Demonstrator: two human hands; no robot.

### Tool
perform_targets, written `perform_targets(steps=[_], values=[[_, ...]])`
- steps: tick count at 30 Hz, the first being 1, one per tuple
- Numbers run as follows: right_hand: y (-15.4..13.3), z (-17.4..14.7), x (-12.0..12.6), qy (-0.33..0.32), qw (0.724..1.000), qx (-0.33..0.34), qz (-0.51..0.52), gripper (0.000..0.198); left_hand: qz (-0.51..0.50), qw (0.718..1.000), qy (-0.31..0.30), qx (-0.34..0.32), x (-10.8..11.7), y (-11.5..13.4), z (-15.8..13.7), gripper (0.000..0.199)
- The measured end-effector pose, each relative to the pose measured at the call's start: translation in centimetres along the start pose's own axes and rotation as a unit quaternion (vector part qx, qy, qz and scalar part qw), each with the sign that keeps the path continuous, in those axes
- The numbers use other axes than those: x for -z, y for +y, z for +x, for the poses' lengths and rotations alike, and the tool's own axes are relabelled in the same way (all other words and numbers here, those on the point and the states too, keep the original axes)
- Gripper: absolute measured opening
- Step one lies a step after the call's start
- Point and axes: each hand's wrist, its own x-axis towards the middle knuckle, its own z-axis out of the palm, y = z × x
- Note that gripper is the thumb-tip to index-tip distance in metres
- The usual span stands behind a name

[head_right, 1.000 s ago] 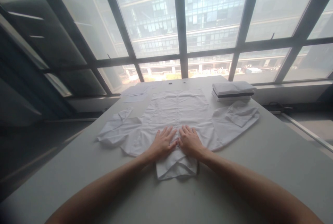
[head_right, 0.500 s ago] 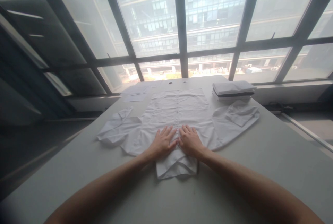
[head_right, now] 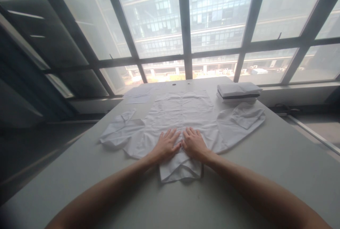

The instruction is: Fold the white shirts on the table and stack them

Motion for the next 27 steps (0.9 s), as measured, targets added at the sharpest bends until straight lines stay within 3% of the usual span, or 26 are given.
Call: perform_targets(steps=[27], values=[[-0.16,0.08,0.17,-0.012,1.0,-0.006,0.012,0.051,-0.002,1.0,0.005,-0.001,-0.09,0.05,-0.02,0.062]])
